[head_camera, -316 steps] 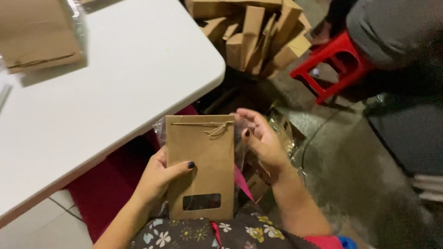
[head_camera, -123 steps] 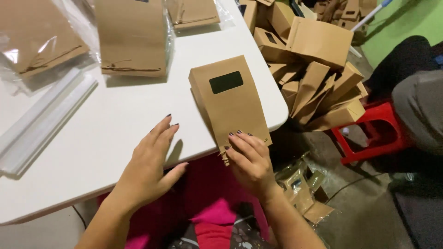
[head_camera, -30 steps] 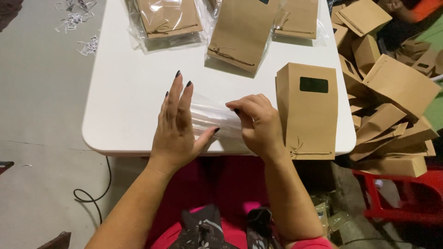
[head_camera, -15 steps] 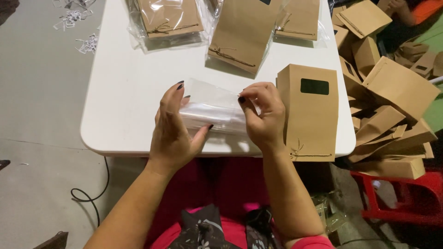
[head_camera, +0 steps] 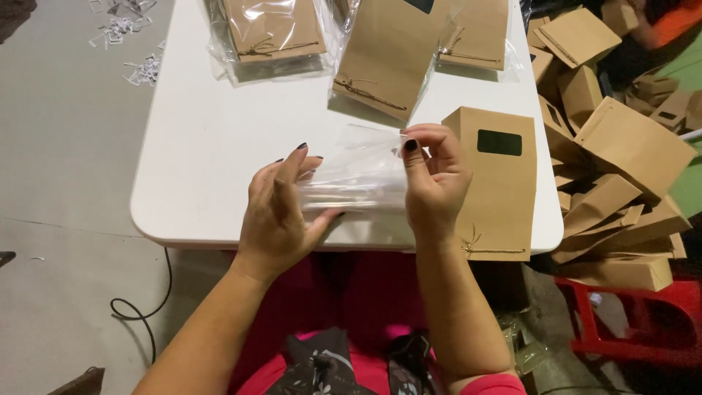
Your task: The person packages small brown windowed bags by sliding each one into a clear plastic sleeve.
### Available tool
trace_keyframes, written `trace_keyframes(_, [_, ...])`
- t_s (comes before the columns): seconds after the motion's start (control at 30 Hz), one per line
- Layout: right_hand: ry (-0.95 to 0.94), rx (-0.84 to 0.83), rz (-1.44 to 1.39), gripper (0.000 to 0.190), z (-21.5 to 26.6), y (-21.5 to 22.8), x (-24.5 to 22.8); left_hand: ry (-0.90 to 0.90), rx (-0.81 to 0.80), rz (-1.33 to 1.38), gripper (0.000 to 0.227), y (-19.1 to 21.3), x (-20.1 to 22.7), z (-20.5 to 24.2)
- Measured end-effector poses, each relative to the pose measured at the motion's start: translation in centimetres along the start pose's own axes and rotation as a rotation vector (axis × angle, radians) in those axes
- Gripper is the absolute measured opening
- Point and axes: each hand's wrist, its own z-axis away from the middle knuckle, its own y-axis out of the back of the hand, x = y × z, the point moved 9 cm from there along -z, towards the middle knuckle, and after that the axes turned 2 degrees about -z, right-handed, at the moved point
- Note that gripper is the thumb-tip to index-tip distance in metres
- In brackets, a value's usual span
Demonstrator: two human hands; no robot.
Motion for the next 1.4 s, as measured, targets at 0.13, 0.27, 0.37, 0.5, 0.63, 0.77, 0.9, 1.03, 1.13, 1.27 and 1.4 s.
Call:
trace_keyframes(0.13, [0.086, 0.053, 0.000, 0.007, -0.6, 0.8, -1.8, -0.030, -0.037, -0.159, 0.091, -0.8, -0.3, 0.2])
trace_keyframes(0.27, [0.126, 0.150, -0.073, 0.007, -1.0, 2.0, -2.8, -0.109, -0.127, -0.291, 0.050, -1.4, 0.3, -0.1])
trace_keyframes(0.37, [0.158, 0.215, -0.129, 0.014, -1.1, 4.5, -2.9, -0.105, -0.150, -0.261, 0.034, -2.1, -0.4, 0.2])
trace_keyframes(0.5, [0.185, 0.268, -0.109, 0.016, -1.4, 7.8, -3.9, -0.077, -0.207, -0.239, 0.032, -2.1, -0.1, -0.1])
trace_keyframes(0.63, [0.262, 0.305, -0.118, 0.016, -1.5, 10.9, -5.4, -0.060, -0.237, -0.220, 0.028, -2.2, 0.1, -0.5])
trace_keyframes(0.77, [0.265, 0.320, -0.233, 0.026, -0.4, 13.5, -6.3, -0.161, -0.182, -0.168, 0.048, -1.9, 0.4, -0.3])
trace_keyframes(0.9, [0.263, 0.292, -0.272, 0.034, 1.0, 16.5, -6.3, -0.187, -0.163, -0.195, 0.048, -1.8, 0.7, -0.5])
trace_keyframes(1.03, [0.160, 0.263, -0.558, 0.038, 3.2, 20.2, -3.6, -0.118, -0.090, -0.271, 0.050, -1.0, 0.2, -0.5])
trace_keyframes(1.13, [0.123, 0.038, -0.711, 0.040, 4.2, 21.2, -2.4, 0.007, -0.093, -0.410, 0.055, -0.3, -1.7, 0.1])
trace_keyframes(1.27, [0.083, 0.070, -1.100, 0.027, 5.3, 23.8, 2.7, 0.154, -0.045, -0.558, 0.055, 2.3, -4.9, 0.7])
trace_keyframes(1.4, [-0.060, 0.025, -0.997, 0.036, 5.3, 19.2, -1.4, 0.211, -0.002, -0.627, 0.056, 4.6, -8.4, 1.3])
